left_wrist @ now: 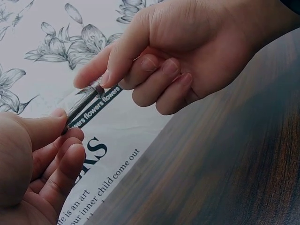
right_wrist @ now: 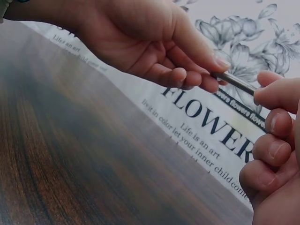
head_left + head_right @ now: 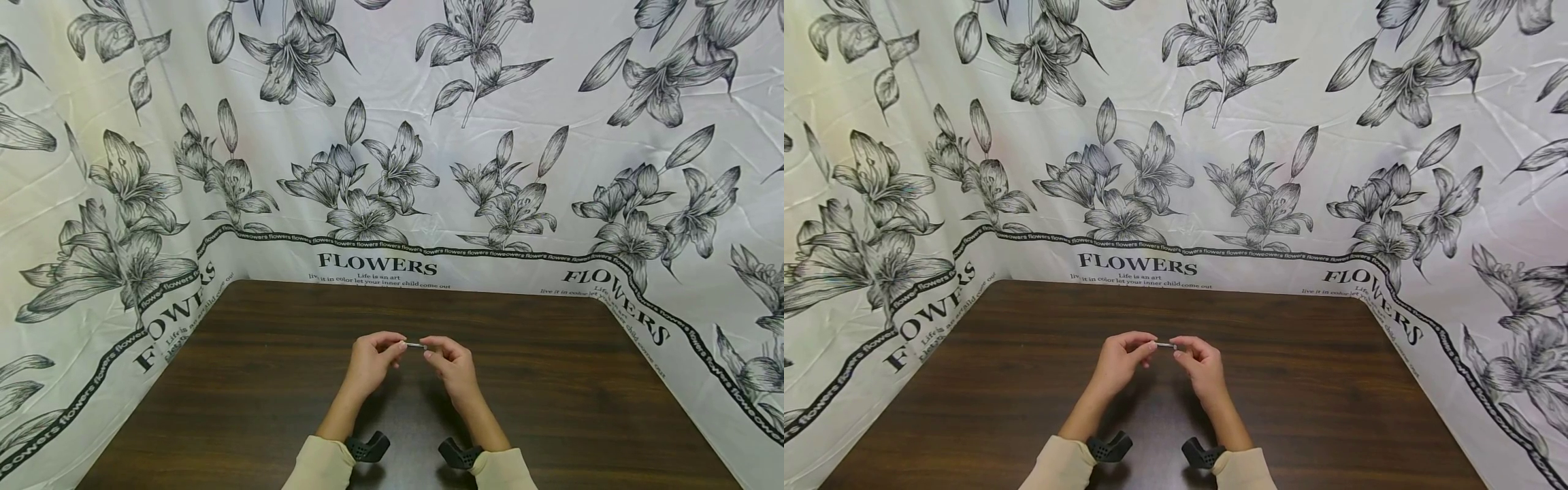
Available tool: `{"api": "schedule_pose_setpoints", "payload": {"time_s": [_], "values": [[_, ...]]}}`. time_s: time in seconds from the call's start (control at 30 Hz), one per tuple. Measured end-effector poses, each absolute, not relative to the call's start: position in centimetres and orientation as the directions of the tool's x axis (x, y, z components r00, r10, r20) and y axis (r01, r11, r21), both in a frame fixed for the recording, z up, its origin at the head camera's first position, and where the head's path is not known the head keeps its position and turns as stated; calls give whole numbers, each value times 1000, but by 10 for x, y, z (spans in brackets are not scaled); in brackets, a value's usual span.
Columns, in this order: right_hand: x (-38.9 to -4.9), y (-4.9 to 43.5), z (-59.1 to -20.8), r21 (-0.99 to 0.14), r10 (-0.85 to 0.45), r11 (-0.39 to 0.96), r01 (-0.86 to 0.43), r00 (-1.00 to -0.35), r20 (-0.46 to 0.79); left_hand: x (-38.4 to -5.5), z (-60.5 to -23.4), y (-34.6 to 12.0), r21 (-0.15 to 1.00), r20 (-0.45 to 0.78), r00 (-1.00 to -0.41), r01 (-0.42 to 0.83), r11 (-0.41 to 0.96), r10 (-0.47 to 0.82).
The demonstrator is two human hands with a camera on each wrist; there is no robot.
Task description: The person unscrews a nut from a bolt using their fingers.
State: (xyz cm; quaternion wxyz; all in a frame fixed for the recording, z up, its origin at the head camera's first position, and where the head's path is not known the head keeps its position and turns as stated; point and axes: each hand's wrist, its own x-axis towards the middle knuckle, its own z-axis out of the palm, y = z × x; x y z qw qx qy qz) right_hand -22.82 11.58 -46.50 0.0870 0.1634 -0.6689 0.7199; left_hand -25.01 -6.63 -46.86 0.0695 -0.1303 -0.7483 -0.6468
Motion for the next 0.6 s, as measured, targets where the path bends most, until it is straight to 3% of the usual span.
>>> {"api": "schedule_pose_setpoints", "payload": {"time_s": [0.17, 0.6], "values": [[-227, 115, -464, -940, -97, -99, -327, -937, 336, -250, -469, -66, 948, 273, -956, 286, 140, 105], [-225, 111, -458, -970, -63, 83, -229, -972, 224, -249, -469, -65, 949, 269, -956, 284, 140, 120]]}}
